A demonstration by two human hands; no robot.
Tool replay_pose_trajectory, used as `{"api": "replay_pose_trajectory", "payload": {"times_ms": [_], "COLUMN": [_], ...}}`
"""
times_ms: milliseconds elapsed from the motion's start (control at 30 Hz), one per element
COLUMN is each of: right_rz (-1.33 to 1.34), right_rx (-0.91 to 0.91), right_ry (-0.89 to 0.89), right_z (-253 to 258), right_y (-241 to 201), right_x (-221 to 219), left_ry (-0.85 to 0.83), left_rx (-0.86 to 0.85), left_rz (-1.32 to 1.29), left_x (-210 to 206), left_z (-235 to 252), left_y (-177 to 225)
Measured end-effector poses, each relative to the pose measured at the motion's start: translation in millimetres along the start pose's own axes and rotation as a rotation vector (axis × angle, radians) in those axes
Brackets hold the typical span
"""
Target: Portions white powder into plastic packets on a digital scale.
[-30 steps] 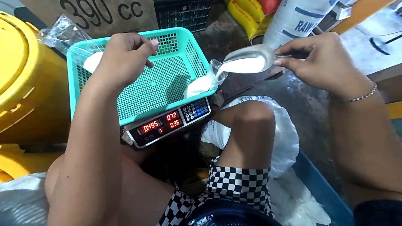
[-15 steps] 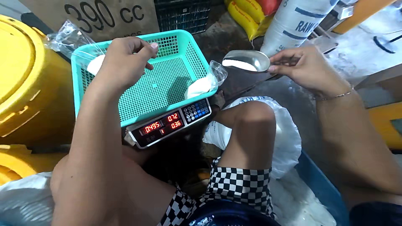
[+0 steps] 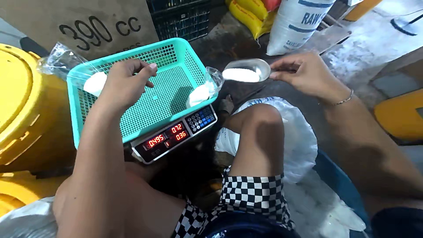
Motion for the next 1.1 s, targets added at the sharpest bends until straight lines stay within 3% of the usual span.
{"api": "replay_pose_trajectory", "payload": {"times_ms": [333,1000,1067,1100], "right_rz": [-0.180,0.056,0.029,0.044], "right_rx": [0.081,0.034,-0.111,-0.359], "right_ry": [-0.032,0.022,-0.016,-0.065], "right_z": [21.9,1.2,-7.5,-3.2], "right_y": [-32.0,3.9,-15.1,-51.4], "right_x": [7.3,-4.4,-5.1,-15.1], "left_ry": [0.020,-0.017,-0.066,-0.087], "left_rx": [0.001,-0.008,-0.045,-0.048], "left_rz": [-0.015,-0.024,-0.062,-0.073], "left_x": [6.5,-6.0,-21.2,-27.9], "left_z": [-3.1,-3.0,-4.7,-8.5], "left_y": [-2.0,2.8,10.9,13.9]}}
Point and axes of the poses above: each hand's wrist, its own z-axis towards the middle knuckle, its own x-axis out of the back of the hand, y = z × x, the point moved 10 cm from there along z, towards the middle knuckle, and after that the axes turned 12 degrees about x, right-handed, at the moved point
